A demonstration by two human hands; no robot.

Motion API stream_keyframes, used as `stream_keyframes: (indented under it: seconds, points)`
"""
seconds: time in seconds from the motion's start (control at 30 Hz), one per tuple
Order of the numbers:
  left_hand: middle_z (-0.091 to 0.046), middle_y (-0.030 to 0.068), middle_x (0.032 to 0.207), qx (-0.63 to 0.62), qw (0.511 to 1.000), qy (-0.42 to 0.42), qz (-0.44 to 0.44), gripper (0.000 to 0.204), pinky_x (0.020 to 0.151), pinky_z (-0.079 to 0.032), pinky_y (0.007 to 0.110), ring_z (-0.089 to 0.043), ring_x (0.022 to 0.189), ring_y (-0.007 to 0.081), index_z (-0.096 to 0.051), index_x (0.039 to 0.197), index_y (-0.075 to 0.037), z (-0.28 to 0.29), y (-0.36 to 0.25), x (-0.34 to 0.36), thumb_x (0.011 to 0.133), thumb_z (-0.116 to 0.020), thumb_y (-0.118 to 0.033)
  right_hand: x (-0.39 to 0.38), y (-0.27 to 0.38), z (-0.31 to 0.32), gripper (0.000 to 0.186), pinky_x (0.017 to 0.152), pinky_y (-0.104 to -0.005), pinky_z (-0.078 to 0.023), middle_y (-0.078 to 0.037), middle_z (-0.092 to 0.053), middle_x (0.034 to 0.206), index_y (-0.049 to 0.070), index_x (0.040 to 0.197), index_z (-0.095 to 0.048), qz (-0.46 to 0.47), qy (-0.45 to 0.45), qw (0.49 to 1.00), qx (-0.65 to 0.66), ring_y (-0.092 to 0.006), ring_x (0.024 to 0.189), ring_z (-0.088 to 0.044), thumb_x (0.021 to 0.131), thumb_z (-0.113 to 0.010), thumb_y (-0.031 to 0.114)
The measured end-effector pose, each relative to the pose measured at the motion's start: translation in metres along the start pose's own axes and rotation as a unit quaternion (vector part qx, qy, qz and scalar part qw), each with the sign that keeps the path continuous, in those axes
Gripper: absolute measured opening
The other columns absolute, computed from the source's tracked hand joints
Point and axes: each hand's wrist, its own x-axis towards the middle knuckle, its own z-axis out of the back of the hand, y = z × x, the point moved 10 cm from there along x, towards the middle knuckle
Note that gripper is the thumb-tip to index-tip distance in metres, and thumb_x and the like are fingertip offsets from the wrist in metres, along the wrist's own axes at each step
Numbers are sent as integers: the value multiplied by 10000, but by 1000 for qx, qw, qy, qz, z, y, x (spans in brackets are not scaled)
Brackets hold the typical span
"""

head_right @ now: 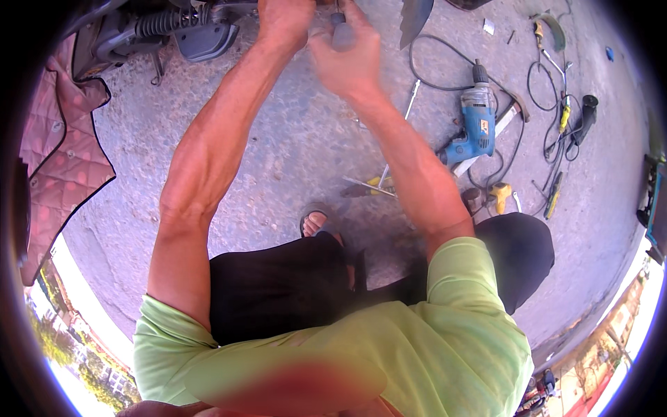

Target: The person unscrews and removes a rear panel from a scooter using a T-handle socket wrench and a screwdriver.

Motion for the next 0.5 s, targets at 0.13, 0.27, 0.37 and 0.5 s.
stream_keyframes:
  seconds: [0.13, 0.27, 0.37, 0.5]
  points:
    - [-706, 83, 822, 2, 1000, 8, -6, 136, 620, -485, 308, -616, 673, 142, -655, 1049, 43, 2, -2, -1, 941, -656, -39, -19, -9, -33, 306, 613, -300, -371, 50, -374, 621, 21, 1171, -529, -374, -53, 777, 504, -100, 552, -376, 895, -465, 137]
    - [-709, 90, 826, 9, 1000, 10, -26, 134, 615, -492, 308, -622, 671, 142, -652, 1041, 45, 2, -11, -3, 943, -661, -46, -16, 1, -43, 542, 607, -276, -377, 98, -398, 573, -71, 1400, -447, -365, -85, 555, 743, -64, 526, -406, 896, -481, 124]
    - [-712, 92, 826, 6, 1000, 2, -15, 136, 611, -496, 306, -622, 665, 140, -650, 1040, 46, 2, -6, -1, 945, -660, -50, -13, -1, -45, 568, 601, -265, -370, 93, -423, 562, -111, 1395, -417, -347, -73, 429, 831, -67, 514, -424, 883, -484, 126]
    - [-711, 91, 819, 10, 1000, 8, -17, 128, 601, -495, 301, -619, 656, 137, -650, 1036, 46, 2, -5, -1, 950, -652, -49, -15, 1, -46, 585, 598, -259, -368, 91, -420, 554, -117, 1401, -407, -360, -111, 396, 837, -67, 500, -419, 879, -481, 136]
